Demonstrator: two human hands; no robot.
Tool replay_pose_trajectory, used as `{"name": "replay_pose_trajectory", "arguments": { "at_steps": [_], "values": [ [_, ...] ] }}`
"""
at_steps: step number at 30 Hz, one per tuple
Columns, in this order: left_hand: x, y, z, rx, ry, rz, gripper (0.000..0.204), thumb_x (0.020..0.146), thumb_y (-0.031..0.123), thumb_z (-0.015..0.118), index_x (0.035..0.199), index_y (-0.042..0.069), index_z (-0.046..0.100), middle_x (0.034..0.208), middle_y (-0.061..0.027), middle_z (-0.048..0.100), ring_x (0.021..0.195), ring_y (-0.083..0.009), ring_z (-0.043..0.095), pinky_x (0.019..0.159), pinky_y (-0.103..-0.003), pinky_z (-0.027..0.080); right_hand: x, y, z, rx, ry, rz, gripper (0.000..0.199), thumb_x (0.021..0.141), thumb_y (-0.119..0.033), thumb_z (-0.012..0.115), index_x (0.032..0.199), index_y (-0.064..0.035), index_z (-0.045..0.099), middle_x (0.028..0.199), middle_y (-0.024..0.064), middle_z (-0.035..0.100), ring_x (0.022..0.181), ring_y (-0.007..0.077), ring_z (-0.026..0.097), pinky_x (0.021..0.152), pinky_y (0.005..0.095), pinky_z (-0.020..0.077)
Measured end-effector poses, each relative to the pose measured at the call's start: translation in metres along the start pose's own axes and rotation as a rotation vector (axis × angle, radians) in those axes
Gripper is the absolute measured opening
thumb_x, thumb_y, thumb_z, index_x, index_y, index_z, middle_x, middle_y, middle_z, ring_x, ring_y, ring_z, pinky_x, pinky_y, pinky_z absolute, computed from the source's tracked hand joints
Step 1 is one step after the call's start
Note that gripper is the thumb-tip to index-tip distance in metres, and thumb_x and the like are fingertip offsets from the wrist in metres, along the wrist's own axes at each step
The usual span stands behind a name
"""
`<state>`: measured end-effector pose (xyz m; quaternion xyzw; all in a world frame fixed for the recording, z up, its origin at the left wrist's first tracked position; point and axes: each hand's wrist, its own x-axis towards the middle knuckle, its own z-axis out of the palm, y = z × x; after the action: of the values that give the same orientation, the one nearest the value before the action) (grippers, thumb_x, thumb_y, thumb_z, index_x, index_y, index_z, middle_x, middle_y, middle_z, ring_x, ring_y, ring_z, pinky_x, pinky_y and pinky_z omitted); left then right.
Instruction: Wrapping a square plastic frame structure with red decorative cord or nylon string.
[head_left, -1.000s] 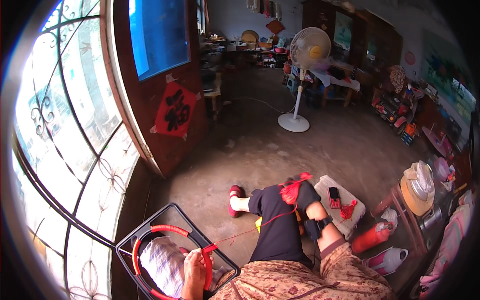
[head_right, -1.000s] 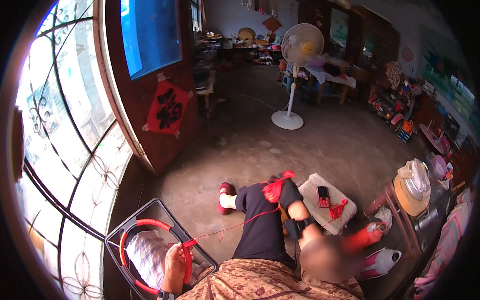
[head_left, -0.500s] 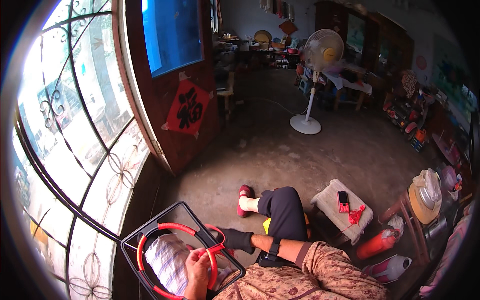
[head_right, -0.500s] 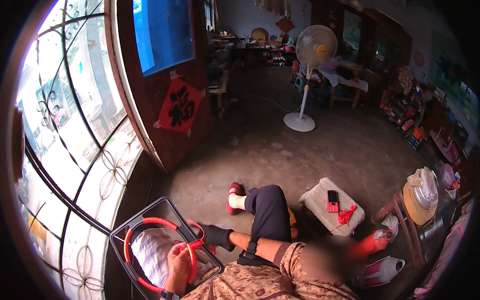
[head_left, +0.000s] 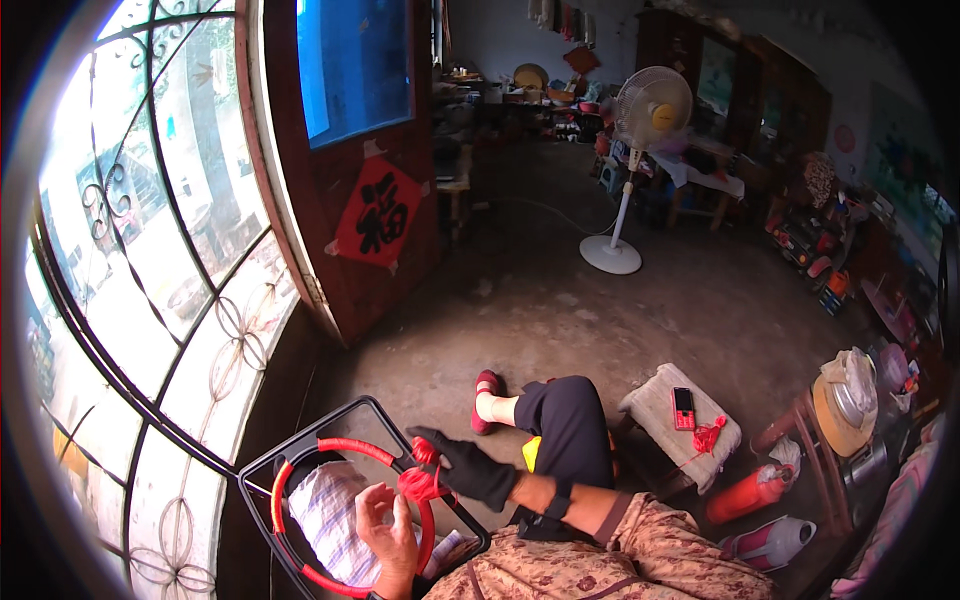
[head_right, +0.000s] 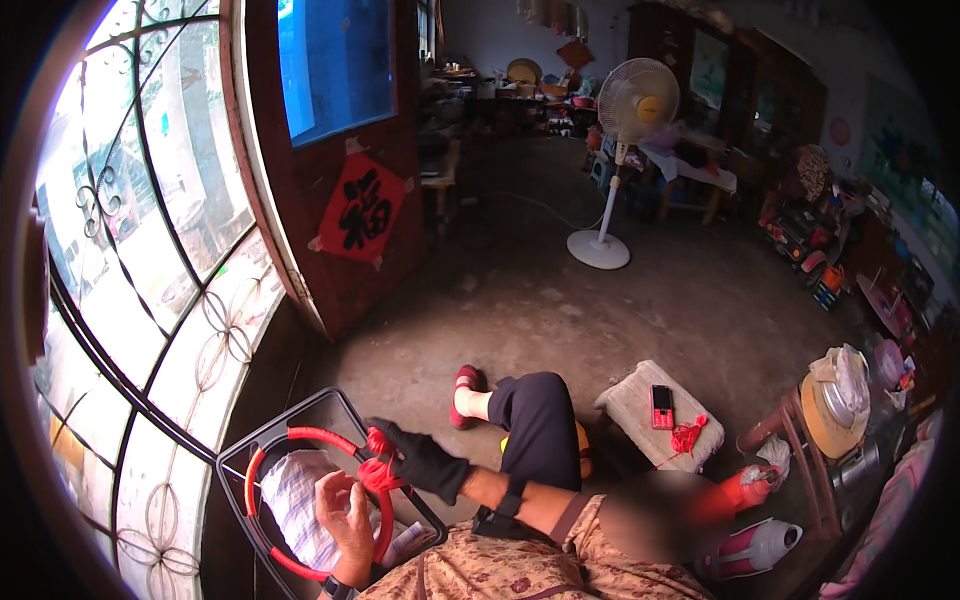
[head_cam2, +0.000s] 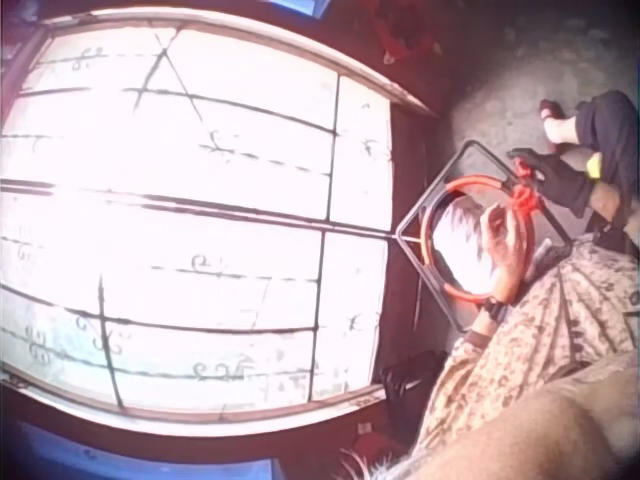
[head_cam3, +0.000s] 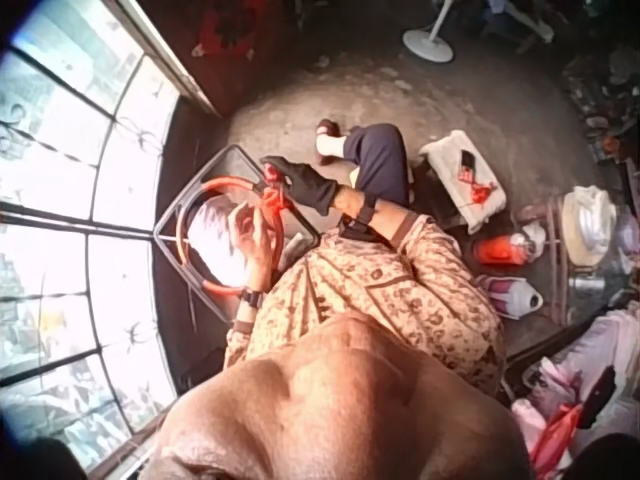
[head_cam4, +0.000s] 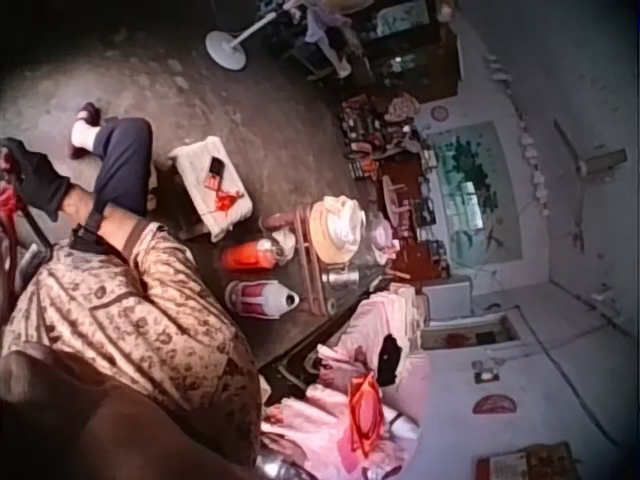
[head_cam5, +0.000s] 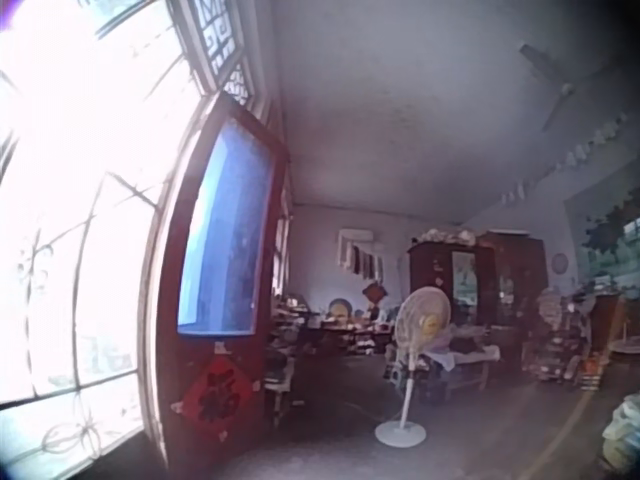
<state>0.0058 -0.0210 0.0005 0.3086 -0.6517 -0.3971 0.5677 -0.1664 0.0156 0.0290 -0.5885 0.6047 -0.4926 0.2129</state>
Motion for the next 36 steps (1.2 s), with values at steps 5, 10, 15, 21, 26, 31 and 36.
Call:
{"name": "replay_pose_trajectory", "arguments": {
  "at_steps": [5,10,15,21,26,31,36],
  "values": [
    [-0.006,-0.014,-0.009,-0.539,-0.362,-0.888,0.02,0.091,0.023,0.059,0.091,0.004,0.055,0.07,-0.0077,0.062,0.052,-0.0123,0.056,0.048,-0.024,0.049,-0.025,0.068,-0.069,-0.665,-0.018,-0.216,0.048,0.082,-0.007,0.051,0.129,-0.0056,0.044,0.074,0.0168,0.059,0.07,0.0301,0.061,0.061,0.0396,0.0465],
    [-0.007,0.002,-0.016,-0.575,-0.306,-0.976,0.017,0.092,0.023,0.057,0.093,0.006,0.056,0.07,-0.0055,0.061,0.055,-0.0144,0.058,0.048,-0.027,0.05,-0.067,0.112,-0.16,-0.333,0.556,0.165,0.014,0.081,-0.014,0.057,0.091,-0.004,0.06,0.084,0.0153,0.065,0.07,0.0268,0.064,0.062,0.0385,0.0484],
    [-0.002,-0.01,-0.007,-0.548,-0.29,-0.878,0.015,0.091,0.02,0.059,0.093,0.005,0.057,0.069,0.0013,0.055,0.055,-0.0061,0.049,0.048,-0.019,0.04,-0.087,0.105,-0.169,0.411,0.667,0.448,0.012,0.089,-0.02,0.055,0.09,-0.008,0.055,0.063,-0.0019,0.044,0.055,0.0091,0.048,0.054,0.0243,0.0425],
    [-0.001,-0.011,-0.001,-0.593,-0.255,-0.906,0.019,0.089,0.014,0.061,0.105,0.006,0.052,0.087,-0.0067,0.064,0.066,-0.0133,0.065,0.059,-0.026,0.056,-0.044,0.047,-0.083,0.858,0.031,0.562,0.027,0.094,-0.021,0.048,0.113,-0.003,0.053,0.086,0.004,0.061,0.064,0.0097,0.055,0.06,0.0247,0.0468],
    [-0.008,-0.01,-0.006,-0.562,-0.234,-0.875,0.021,0.089,0.013,0.06,0.107,0.005,0.051,0.088,-0.0065,0.065,0.067,-0.0136,0.065,0.059,-0.025,0.056,-0.033,0.036,-0.015,0.832,-0.368,0.611,0.04,0.093,-0.027,0.051,0.121,0.0019,0.051,0.103,0.0094,0.064,0.061,0.0102,0.056,0.059,0.0242,0.0472],
    [-0.011,-0.012,-0.01,-0.583,-0.224,-0.901,0.014,0.089,0.01,0.06,0.101,0.006,0.053,0.085,-0.0066,0.065,0.066,-0.0143,0.065,0.058,-0.025,0.056,-0.044,0.034,-0.03,0.684,-0.338,0.645,0.027,0.091,-0.028,0.056,0.096,-0.0018,0.057,0.1,0.0129,0.063,0.082,0.0178,0.063,0.067,0.0282,0.0511],
    [-0.01,-0.01,-0.014,-0.619,-0.272,-0.951,0.013,0.089,0.014,0.061,0.095,0.004,0.054,0.086,-0.007,0.065,0.066,-0.0155,0.065,0.058,-0.027,0.056,-0.031,0.022,-0.014,1.348,-0.061,0.47,0.025,0.092,-0.032,0.054,0.088,-0.0077,0.055,0.097,0.0124,0.063,0.101,0.0274,0.061,0.077,0.0341,0.0528]
  ]
}}
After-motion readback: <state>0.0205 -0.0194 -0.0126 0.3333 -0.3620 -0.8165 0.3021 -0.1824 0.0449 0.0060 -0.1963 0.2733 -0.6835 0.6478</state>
